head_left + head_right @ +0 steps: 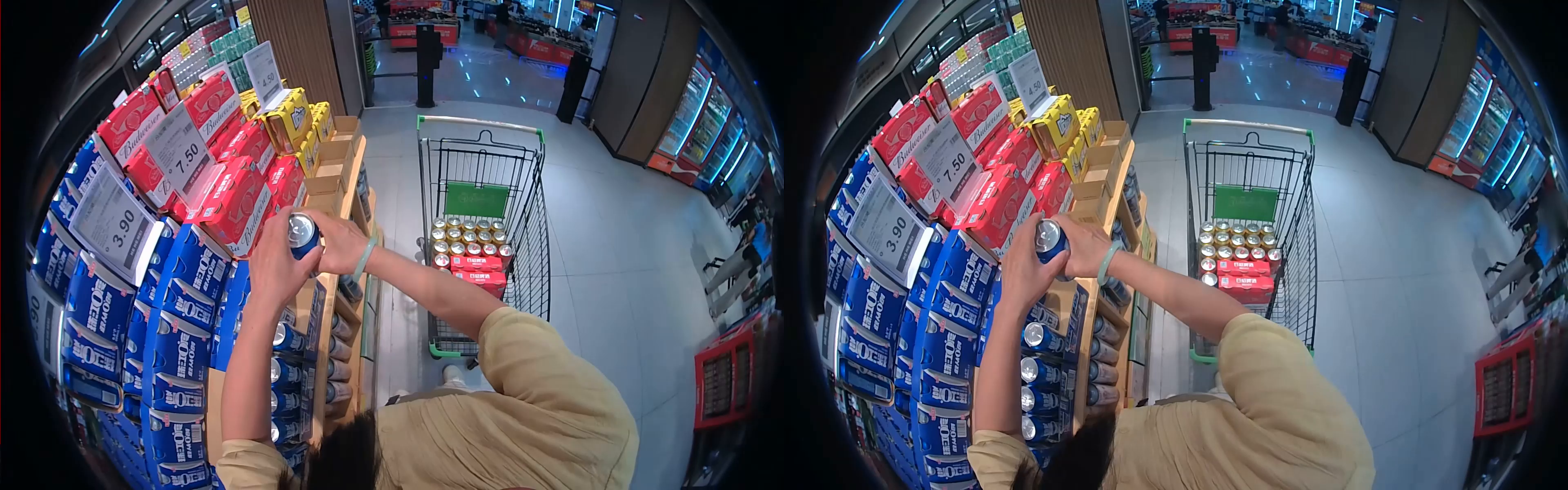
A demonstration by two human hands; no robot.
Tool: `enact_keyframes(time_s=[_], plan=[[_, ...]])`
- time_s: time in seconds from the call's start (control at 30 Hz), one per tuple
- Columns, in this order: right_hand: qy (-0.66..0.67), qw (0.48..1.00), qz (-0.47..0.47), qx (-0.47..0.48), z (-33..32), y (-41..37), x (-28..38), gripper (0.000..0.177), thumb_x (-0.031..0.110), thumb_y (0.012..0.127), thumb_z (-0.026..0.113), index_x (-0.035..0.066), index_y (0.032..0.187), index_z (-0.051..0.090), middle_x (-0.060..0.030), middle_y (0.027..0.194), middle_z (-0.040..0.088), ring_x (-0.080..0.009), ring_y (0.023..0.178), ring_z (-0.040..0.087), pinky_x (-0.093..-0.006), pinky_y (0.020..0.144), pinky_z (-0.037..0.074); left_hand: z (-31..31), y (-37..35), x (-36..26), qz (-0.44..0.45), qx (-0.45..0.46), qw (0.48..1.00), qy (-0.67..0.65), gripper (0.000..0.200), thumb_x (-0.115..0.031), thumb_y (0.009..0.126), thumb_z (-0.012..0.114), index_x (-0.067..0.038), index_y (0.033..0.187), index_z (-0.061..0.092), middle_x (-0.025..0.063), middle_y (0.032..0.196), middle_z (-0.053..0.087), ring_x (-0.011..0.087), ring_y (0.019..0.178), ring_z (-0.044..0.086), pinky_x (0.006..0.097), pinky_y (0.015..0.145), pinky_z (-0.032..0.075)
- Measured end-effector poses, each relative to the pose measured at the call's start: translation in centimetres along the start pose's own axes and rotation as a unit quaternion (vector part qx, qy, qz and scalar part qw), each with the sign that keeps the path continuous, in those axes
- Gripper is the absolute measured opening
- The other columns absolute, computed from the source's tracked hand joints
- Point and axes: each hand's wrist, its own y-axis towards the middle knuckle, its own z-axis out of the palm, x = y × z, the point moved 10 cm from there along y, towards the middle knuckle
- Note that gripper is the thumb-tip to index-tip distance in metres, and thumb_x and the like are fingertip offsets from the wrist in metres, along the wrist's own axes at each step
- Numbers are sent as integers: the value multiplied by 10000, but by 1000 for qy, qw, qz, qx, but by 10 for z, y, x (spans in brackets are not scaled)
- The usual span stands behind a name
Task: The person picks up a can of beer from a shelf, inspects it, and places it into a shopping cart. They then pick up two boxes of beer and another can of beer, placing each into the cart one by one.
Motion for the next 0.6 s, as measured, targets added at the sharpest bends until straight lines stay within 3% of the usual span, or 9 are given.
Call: enact_keyframes(time_s=[0.07, 0.17, 0.27, 0.37, 0.43, 0.53, 0.57, 0.6], plan=[[-20, 1000, 18, -15, -25, -14, -11, 744, 250, 606, 745, 99, 1255, 413, -190, 1019, 637, -392, 966, 607, -445, 830, 481, 7, 7, -23, 49, -30, 998, -34, 663, -216, 683, 754, -43, 1250, 457, 181, 1136, 561, 362, 1049, 565, 429, 857, 479], [-47, 996, 69, -18, -65, -45, -20, 789, 256, 610, 768, 115, 1288, 390, -196, 1059, 624, -385, 997, 604, -424, 860, 481, 44, 17, -58, 63, 43, 994, -84, 650, -240, 686, 744, -48, 1240, 465, 170, 1134, 580, 353, 1043, 577, 423, 835, 491], [-73, 991, 108, -13, -94, -86, -59, 784, 254, 623, 787, 93, 1288, 404, -210, 1029, 629, -384, 982, 619, -397, 832, 501, 99, 18, -81, 86, 40, 986, -136, 618, -278, 696, 737, -51, 1220, 502, 182, 1109, 603, 350, 1026, 592, 403, 867, 479], [-78, 976, 202, 9, -121, -133, -95, 741, 213, 647, 783, 61, 1275, 417, -183, 1067, 629, -308, 988, 632, -369, 842, 491, 158, 17, -117, 98, 118, 974, -164, 598, -291, 701, 731, -49, 1201, 510, 179, 1117, 603, 346, 1030, 588, 407, 858, 481], [-110, 977, 178, -46, -140, -164, -114, 741, 211, 617, 746, 113, 1277, 423, -190, 980, 653, -374, 918, 635, -413, 794, 500, 196, 12, -138, 102, 121, 970, -185, 607, -291, 701, 729, -55, 1214, 507, 179, 1129, 599, 340, 1039, 586, 401, 867, 482], [-125, 968, 216, -36, -152, -211, -157, 769, 210, 633, 744, 116, 1309, 391, -181, 1023, 642, -358, 954, 630, -409, 812, 491, 262, -1, -162, 85, 172, 954, -229, 627, -287, 698, 729, -37, 1224, 499, 170, 1131, 597, 334, 1047, 584, 401, 877, 482], [-112, 945, 306, 3, -150, -234, -181, 772, 184, 660, 764, 55, 1314, 373, -179, 1121, 611, -303, 1062, 611, -357, 907, 468, 277, -5, -168, 83, 180, 952, -232, 627, -287, 698, 729, -37, 1224, 499, 170, 1131, 597, 334, 1047, 584, 401, 877, 482], [-116, 946, 304, -13, -153, -249, -191, 777, 199, 649, 756, 73, 1313, 372, -188, 1088, 619, -334, 1032, 611, -383, 870, 477, 301, -13, -173, 87, 193, 948, -239, 642, -295, 696, 738, -39, 1227, 484, 170, 1157, 581, 331, 1060, 580, 412, 872, 488]])
